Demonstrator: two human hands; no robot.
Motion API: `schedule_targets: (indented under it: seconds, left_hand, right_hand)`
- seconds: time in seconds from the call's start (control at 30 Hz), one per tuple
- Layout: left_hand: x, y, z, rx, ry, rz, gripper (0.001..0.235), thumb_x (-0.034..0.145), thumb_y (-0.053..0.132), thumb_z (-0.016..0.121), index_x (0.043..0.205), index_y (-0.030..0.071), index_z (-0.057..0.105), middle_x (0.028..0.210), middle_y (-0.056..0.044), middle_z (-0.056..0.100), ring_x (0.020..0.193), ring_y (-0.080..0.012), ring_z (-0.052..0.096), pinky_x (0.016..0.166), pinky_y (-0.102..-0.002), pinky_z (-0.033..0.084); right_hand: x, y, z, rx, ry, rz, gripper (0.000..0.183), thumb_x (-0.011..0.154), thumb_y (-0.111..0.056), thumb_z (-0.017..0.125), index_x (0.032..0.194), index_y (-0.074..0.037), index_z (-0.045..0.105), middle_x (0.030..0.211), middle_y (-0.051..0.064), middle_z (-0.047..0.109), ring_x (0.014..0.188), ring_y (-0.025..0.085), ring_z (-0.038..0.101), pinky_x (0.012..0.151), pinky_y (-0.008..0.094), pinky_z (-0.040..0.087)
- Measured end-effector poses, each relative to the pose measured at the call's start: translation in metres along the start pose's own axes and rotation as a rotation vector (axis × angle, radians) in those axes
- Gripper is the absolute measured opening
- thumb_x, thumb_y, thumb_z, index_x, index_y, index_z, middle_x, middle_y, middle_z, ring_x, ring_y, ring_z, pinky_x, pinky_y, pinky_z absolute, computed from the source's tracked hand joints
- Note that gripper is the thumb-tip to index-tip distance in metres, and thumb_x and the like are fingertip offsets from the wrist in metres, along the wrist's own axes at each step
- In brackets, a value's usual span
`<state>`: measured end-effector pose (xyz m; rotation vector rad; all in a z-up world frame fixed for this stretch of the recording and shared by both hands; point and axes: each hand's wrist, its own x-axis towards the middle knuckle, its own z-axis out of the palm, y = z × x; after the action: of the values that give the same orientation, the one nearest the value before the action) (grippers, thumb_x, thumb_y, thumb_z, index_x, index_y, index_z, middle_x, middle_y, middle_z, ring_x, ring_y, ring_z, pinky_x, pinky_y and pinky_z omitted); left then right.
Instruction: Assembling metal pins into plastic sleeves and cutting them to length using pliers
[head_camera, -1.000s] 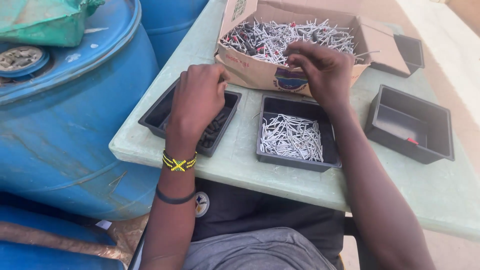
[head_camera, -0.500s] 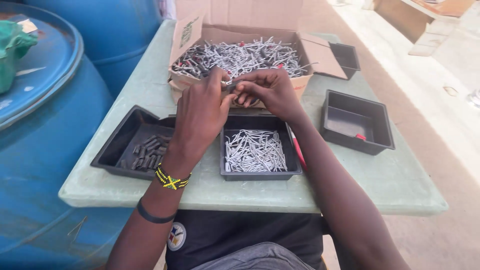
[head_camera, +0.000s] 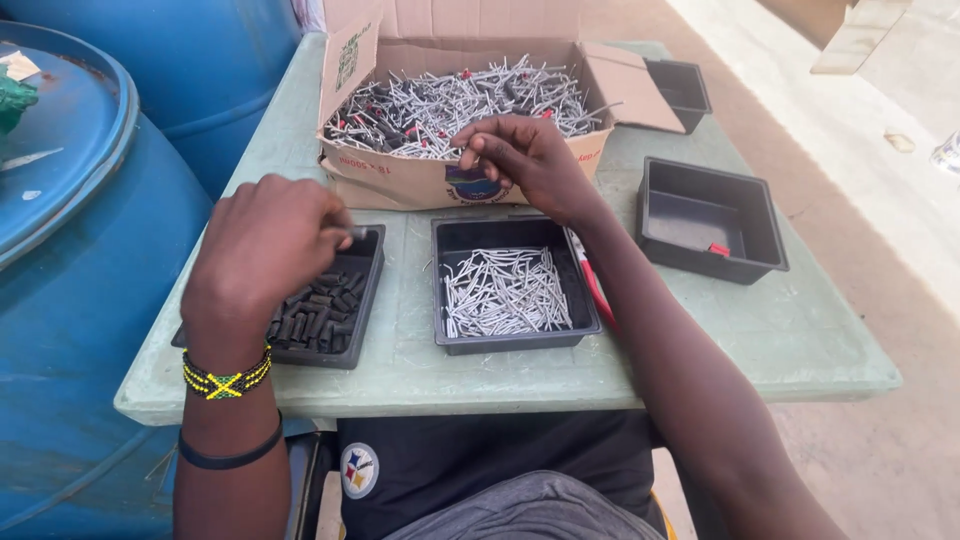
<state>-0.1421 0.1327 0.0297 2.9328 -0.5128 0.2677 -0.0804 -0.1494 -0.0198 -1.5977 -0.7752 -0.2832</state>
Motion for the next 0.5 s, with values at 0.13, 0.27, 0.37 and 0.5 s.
schedule_targets:
  seconds: [0.13,0.27,0.37,0.5]
  left_hand:
    - [-0.013,-0.019,-0.003,0.039,-0.136,-0.078,0.024,0.089,0.016,0.068,0.1,0.028,0.085,0.099,0.003,0.081,0.099,-0.0233,0.072,0.078,-0.047,0.056]
    - [-0.03,-0.005,-0.011,0.115,-0.022,-0.058,0.033,0.088,0.025,0.074,0.12,0.019,0.067,0.113,-0.017,0.073,0.105,-0.048,0.067,0.079,-0.06,0.054]
    - [-0.037,0.023,-0.016,0.063,0.069,0.14,0.031,0.096,0.026,0.068,0.123,0.012,0.063,0.108,-0.017,0.072,0.1,-0.0423,0.067,0.074,-0.058,0.056]
    - [-0.022,0.049,0.001,-0.017,0.565,0.496,0.051,0.089,0.012,0.075,0.139,0.008,0.063,0.124,-0.015,0.071,0.108,-0.0343,0.068,0.086,-0.046,0.059]
  right_hand:
    - [-0.003,-0.006,0.004,-0.15,-0.056,0.017,0.027,0.11,-0.025,0.053,0.121,-0.005,0.068,0.099,0.003,0.073,0.072,0.001,0.056,0.061,0.014,0.046]
    - [-0.003,-0.008,0.001,-0.014,-0.02,-0.028,0.033,0.097,-0.011,0.047,0.123,-0.009,0.067,0.113,0.002,0.069,0.084,0.005,0.052,0.068,0.017,0.043]
    - [-0.004,-0.009,0.0,0.199,-0.031,-0.032,0.05,0.083,0.012,0.037,0.121,-0.008,0.064,0.123,0.007,0.066,0.091,0.007,0.054,0.075,0.018,0.046]
    - [-0.006,-0.018,0.008,0.168,-0.179,-0.074,0.043,0.105,0.004,0.055,0.146,-0.006,0.049,0.154,0.014,0.052,0.143,0.025,0.053,0.122,0.039,0.049]
